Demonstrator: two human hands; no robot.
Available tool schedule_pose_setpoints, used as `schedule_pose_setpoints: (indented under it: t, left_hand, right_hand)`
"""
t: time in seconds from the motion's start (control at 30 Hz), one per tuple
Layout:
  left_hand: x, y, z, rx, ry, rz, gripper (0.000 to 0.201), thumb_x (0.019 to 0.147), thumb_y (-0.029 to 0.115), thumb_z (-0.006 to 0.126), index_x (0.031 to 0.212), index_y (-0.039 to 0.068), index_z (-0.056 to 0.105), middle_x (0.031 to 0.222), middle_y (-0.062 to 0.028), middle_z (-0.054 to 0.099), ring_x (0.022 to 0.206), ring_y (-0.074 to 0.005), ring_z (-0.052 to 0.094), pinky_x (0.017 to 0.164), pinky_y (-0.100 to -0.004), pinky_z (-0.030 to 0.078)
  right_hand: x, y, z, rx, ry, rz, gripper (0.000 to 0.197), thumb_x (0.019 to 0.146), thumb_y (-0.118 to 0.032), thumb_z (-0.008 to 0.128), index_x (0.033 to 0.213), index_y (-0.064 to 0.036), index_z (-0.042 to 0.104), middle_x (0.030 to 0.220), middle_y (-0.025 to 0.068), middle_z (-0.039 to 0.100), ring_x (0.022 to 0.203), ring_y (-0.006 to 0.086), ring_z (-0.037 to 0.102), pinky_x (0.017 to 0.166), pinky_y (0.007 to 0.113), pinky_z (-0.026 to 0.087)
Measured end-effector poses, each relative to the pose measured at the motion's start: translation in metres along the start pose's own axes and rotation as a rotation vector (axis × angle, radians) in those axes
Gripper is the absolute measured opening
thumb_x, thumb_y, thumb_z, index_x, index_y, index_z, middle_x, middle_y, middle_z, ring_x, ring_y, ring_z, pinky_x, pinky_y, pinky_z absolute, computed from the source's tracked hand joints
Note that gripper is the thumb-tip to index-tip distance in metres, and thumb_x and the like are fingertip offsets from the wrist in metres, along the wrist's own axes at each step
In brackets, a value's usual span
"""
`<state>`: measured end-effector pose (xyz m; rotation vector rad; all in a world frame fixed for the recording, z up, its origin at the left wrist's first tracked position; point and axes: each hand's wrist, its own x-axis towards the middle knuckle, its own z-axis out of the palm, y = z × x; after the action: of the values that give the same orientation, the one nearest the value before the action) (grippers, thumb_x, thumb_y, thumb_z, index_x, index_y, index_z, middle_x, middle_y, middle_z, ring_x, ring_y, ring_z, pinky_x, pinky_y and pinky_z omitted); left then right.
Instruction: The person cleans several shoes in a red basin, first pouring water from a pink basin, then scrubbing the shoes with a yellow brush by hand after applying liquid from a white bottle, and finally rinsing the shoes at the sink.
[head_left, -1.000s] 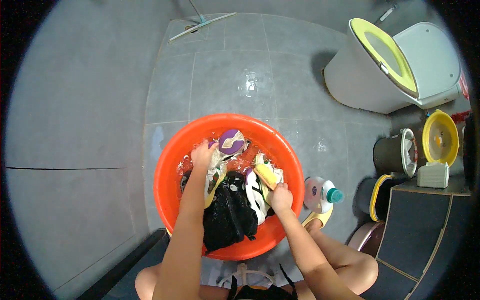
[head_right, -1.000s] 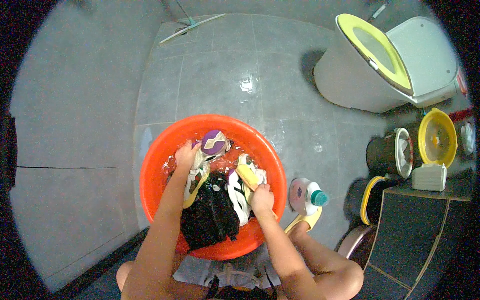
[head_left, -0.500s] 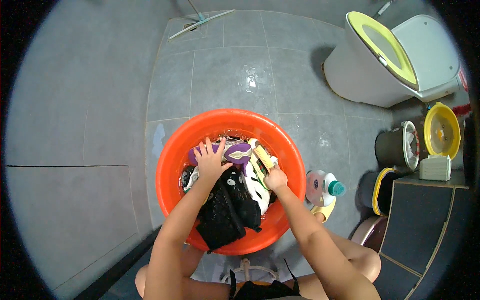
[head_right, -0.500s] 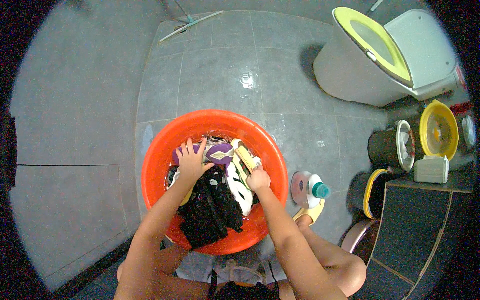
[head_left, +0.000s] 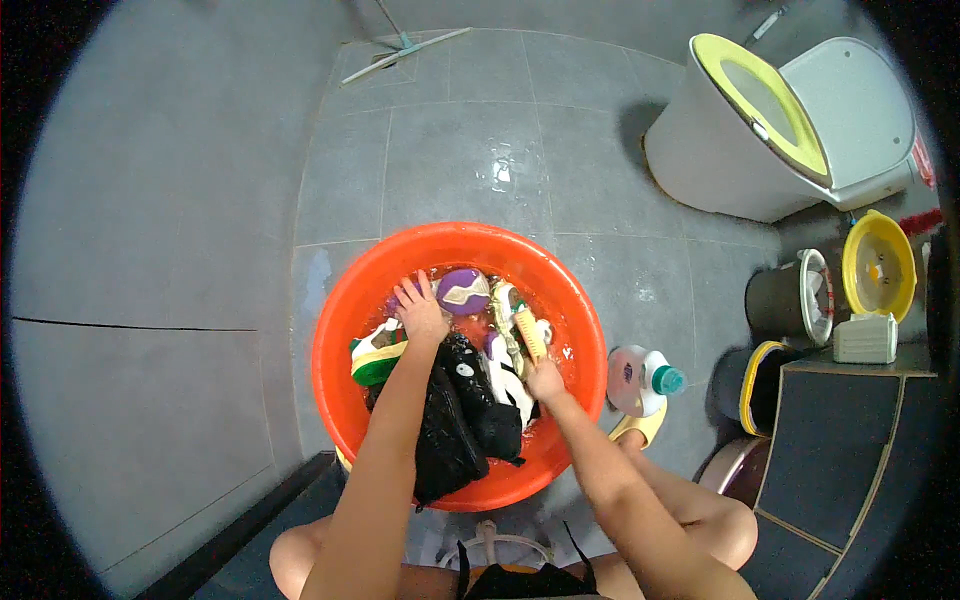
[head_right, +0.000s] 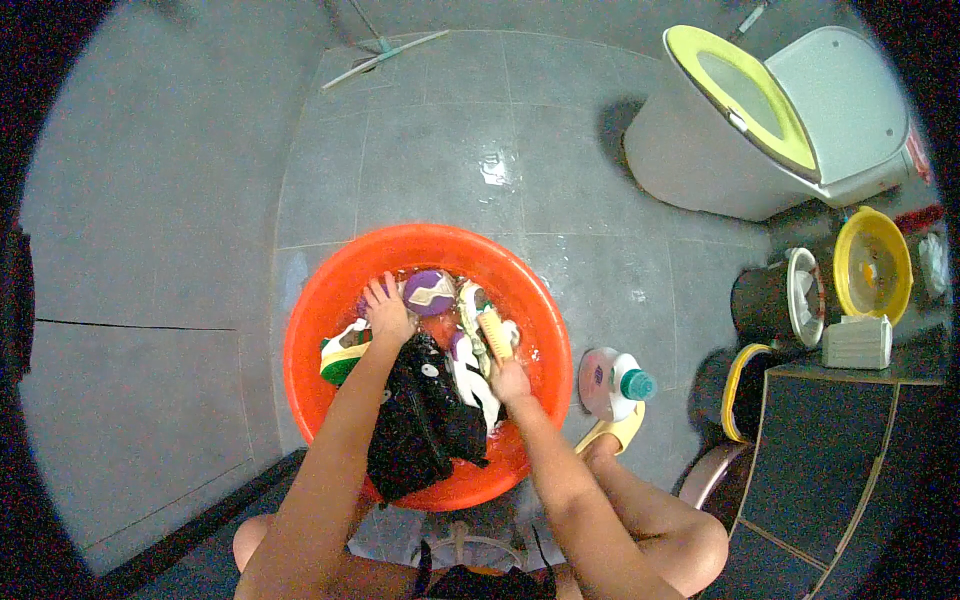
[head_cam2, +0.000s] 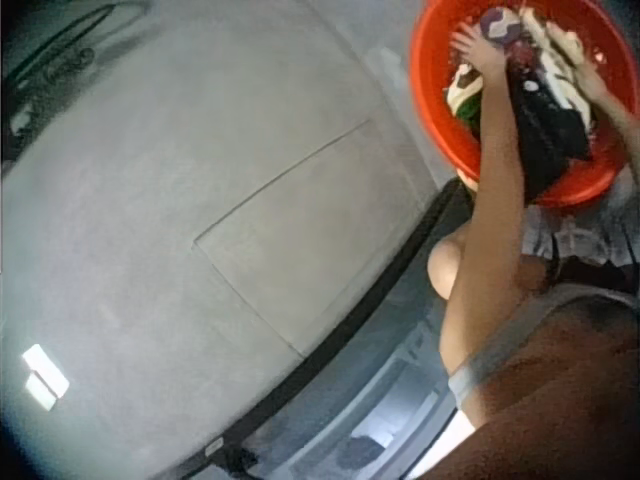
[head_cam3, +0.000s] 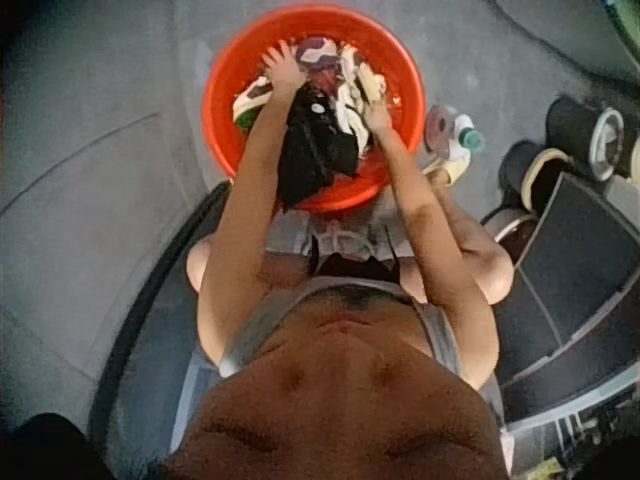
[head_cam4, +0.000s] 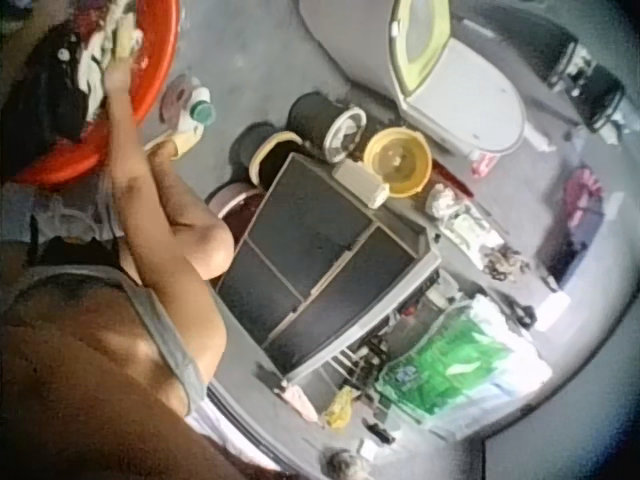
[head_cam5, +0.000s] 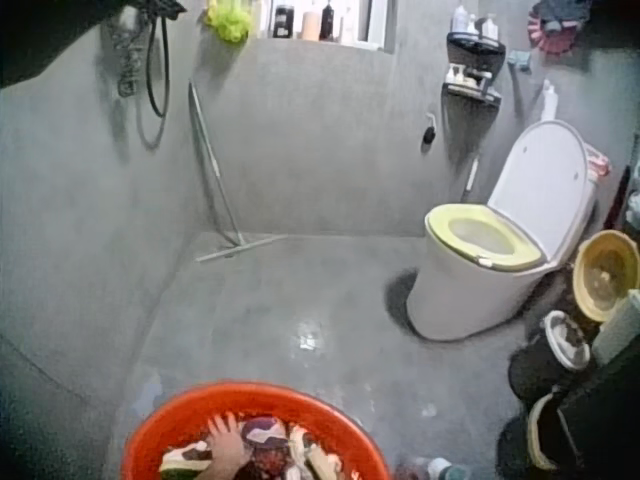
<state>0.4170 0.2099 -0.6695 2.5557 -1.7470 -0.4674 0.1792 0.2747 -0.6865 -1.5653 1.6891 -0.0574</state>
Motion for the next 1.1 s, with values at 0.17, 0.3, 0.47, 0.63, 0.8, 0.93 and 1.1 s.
schedule_pose_setpoints:
  t: [0.17, 0.3, 0.47, 0.63, 0.8, 0.93, 1.1]
  left_hand:
    - [-0.064, -0.023, -0.006, -0.139, -0.068, 0.322, 0.089, 0.066, 0.051, 0.056, 0.131, 0.009, 0.014, 0.13, -0.0325, 0.005, 0.119, -0.0481, 0.013, 0.091, -0.0594, 0.016]
    - [-0.14, 0.003, -0.022, 0.027, -0.204, 0.416, 0.087, 0.066, 0.069, 0.042, 0.131, 0.015, 0.023, 0.13, -0.0332, 0.007, 0.12, -0.0472, 0.011, 0.09, -0.0615, 0.012]
    - [-0.131, -0.012, 0.003, 0.027, -0.157, 0.401, 0.092, 0.062, 0.072, 0.044, 0.132, 0.016, 0.02, 0.132, -0.0314, 0.005, 0.121, -0.0461, 0.012, 0.092, -0.0593, 0.012]
    - [-0.115, -0.005, -0.008, -0.05, -0.413, 0.259, 0.084, 0.065, 0.062, 0.05, 0.129, 0.013, 0.026, 0.131, -0.0283, 0.015, 0.121, -0.0382, 0.022, 0.096, -0.0458, 0.019]
    - [-0.137, 0.041, -0.036, -0.749, -0.407, 0.224, 0.044, 0.079, 0.03, 0.051, 0.114, 0.004, 0.045, 0.11, -0.017, 0.05, 0.103, -0.0255, 0.048, 0.087, -0.0313, 0.036]
    - [-0.194, 0.032, -0.07, -0.964, -0.359, 0.053, 0.043, 0.073, 0.003, 0.052, 0.115, 0.003, 0.043, 0.108, -0.0112, 0.053, 0.097, -0.0183, 0.052, 0.083, -0.0271, 0.04]
    - [-0.216, 0.024, -0.038, -1.061, -0.2, 0.055, 0.044, 0.066, -0.005, 0.043, 0.11, -0.003, 0.048, 0.095, -0.0141, 0.06, 0.087, -0.0173, 0.059, 0.076, -0.0245, 0.043]
  right_hand:
    - [0.043, 0.051, 0.024, 0.158, -0.01, -0.05, 0.038, 0.08, -0.026, 0.041, 0.104, 0.0019, 0.049, 0.092, 0.0243, 0.053, 0.086, 0.0334, 0.051, 0.079, 0.036, 0.039]
    - [0.055, 0.024, 0.003, 0.395, -0.071, 0.162, 0.032, 0.077, -0.022, 0.045, 0.096, 0.0026, 0.054, 0.084, 0.023, 0.056, 0.083, 0.0328, 0.056, 0.074, 0.038, 0.042]
    - [0.008, -0.03, -0.01, 0.125, 0.276, 0.04, 0.025, 0.078, -0.021, 0.046, 0.087, 0.001, 0.054, 0.082, 0.0228, 0.056, 0.08, 0.037, 0.055, 0.072, 0.043, 0.043]
    - [-0.072, -0.069, -0.028, -0.099, 0.443, -0.182, 0.017, 0.073, -0.011, 0.047, 0.079, 0.0029, 0.054, 0.071, 0.0206, 0.057, 0.067, 0.0369, 0.055, 0.064, 0.044, 0.044]
    - [-0.14, -0.073, -0.001, -0.001, 0.501, -0.258, 0.018, 0.069, -0.003, 0.05, 0.084, 0.0048, 0.052, 0.077, 0.0218, 0.055, 0.071, 0.0398, 0.053, 0.067, 0.045, 0.043]
    - [-0.17, -0.073, 0.011, 0.246, 0.302, -0.206, 0.023, 0.073, -0.007, 0.045, 0.09, 0.0039, 0.053, 0.079, 0.0234, 0.055, 0.074, 0.0392, 0.053, 0.069, 0.044, 0.043]
    - [-0.174, -0.032, 0.005, 0.57, 0.522, -0.079, 0.021, 0.078, -0.008, 0.049, 0.096, 0.0013, 0.053, 0.077, 0.0143, 0.056, 0.072, 0.0288, 0.055, 0.066, 0.034, 0.044]
